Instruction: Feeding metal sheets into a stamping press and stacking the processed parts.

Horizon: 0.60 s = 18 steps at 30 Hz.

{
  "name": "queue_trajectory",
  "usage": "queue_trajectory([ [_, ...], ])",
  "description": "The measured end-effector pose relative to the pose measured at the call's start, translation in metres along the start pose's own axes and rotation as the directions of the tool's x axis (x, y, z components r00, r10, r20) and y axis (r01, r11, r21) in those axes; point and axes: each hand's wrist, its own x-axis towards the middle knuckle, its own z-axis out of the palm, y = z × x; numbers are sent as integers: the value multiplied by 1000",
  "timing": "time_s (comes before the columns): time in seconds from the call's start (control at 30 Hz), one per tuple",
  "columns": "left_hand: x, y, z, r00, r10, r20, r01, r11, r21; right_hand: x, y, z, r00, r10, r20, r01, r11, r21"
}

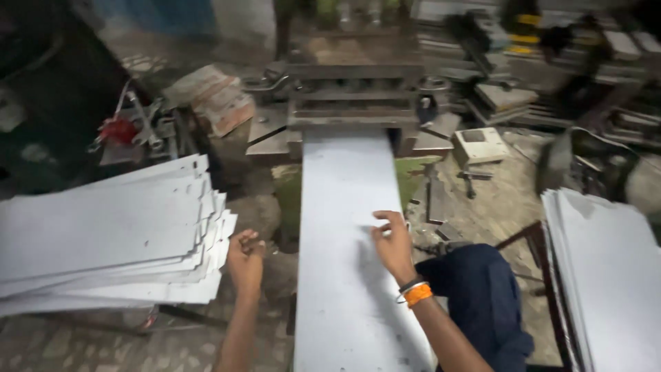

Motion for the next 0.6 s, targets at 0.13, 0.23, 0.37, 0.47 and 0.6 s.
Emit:
queue_trajectory([
  [0.13,72,-17,-41,989,110,-98,-80,960,269,-9,-62,84,969,-123,215,98,987,124],
  [0.23,146,-31,-81,920,343,-189,-224,858,463,-6,-77,157,874,-213,436,125,967,222],
  [0.37,204,-27,-125,919,384,-84,-174,588,790,5,-75,232,777,-142,614,56,986,158],
  [0.47,193,-47,-125,964,261,42,-141,374,917,21,-50,281,754,-45,655,-84,983,165],
  [0.6,168,-83,-103,976,173,129,-163,195,967,15,-54,297,709,254,657,-390,918,66],
])
